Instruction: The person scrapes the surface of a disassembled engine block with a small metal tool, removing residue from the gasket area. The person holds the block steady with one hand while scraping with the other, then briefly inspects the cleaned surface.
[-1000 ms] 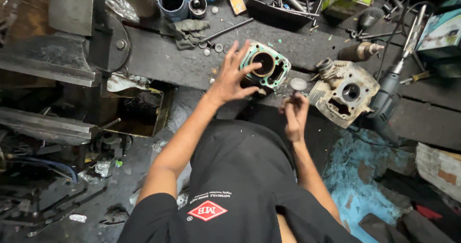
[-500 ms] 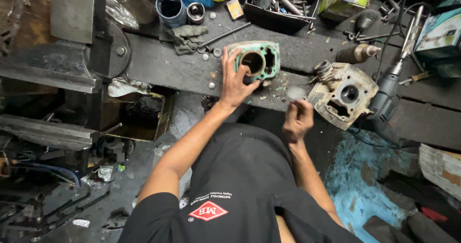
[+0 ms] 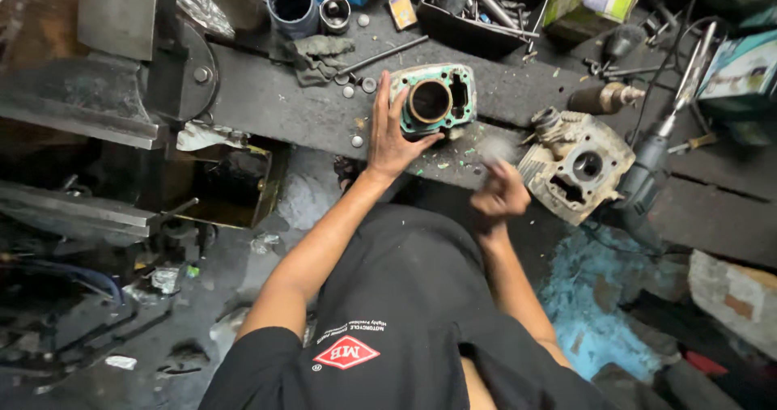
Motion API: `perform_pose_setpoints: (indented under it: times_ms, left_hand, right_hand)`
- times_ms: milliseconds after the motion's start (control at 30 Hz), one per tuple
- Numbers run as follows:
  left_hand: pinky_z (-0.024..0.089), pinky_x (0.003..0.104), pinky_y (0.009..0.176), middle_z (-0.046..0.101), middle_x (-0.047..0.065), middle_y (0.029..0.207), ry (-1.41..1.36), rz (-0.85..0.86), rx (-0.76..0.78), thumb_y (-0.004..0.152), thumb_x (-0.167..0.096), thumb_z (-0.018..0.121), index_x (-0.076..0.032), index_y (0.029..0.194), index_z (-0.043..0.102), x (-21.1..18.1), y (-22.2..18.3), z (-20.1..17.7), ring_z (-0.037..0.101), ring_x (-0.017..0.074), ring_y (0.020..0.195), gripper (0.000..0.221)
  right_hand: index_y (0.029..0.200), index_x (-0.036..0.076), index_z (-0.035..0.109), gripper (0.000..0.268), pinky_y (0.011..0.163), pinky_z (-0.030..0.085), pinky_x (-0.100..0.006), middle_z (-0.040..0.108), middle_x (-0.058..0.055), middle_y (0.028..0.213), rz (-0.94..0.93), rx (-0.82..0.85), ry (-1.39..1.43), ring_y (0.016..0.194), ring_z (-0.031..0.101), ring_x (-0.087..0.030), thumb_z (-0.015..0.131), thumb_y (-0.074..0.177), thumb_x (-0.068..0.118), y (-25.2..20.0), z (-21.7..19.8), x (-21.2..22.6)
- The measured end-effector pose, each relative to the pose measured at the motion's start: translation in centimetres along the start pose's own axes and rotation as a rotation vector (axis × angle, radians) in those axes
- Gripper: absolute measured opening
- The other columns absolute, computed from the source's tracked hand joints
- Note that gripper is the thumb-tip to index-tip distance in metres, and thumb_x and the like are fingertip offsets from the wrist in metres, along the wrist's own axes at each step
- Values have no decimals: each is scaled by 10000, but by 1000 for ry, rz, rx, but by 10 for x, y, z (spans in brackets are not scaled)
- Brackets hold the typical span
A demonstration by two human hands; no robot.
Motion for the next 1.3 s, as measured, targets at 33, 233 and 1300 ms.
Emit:
perform_pose_setpoints:
  times_ms: [33, 233, 1300]
  left_hand:
    - [292, 571, 1269, 162, 257, 1671, 26, 13, -9, 715, -412, 974, -180, 1561, 276, 0, 4, 0, 255, 485, 1538, 1122]
    - [299, 559, 1272, 191, 251, 1675, 13, -43, 30, 722, -456, 967, -149, 1544, 327, 2, 7, 0, 282, 476, 1531, 1085]
    - [324, 536, 1249, 245, 228, 1648, 36, -42, 9, 717, -469, 952, -119, 1508, 381, 0, 6, -4, 324, 453, 1498, 1036]
  right_hand:
    - [987, 25, 682, 178, 598, 497, -309, 686, -111, 852, 20, -126, 82, 664, 624, -228, 550, 1059, 121, 2, -9, -2]
    - [1044, -1, 725, 210, 653, 492, -273, 716, -45, 830, 180, 287, -142, 733, 647, -122, 573, 1087, 137, 4, 24, -15]
    - [1055, 110, 689, 191, 547, 413, -277, 607, -75, 730, 243, 40, 176, 578, 520, -127, 583, 1081, 267, 18, 4, -11]
Point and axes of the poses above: each hand's wrist, its own y-axis towards the middle knuckle, its own z-axis out of the palm, x = y × z, the point moved 6 cm from there along y, towards the middle knuckle
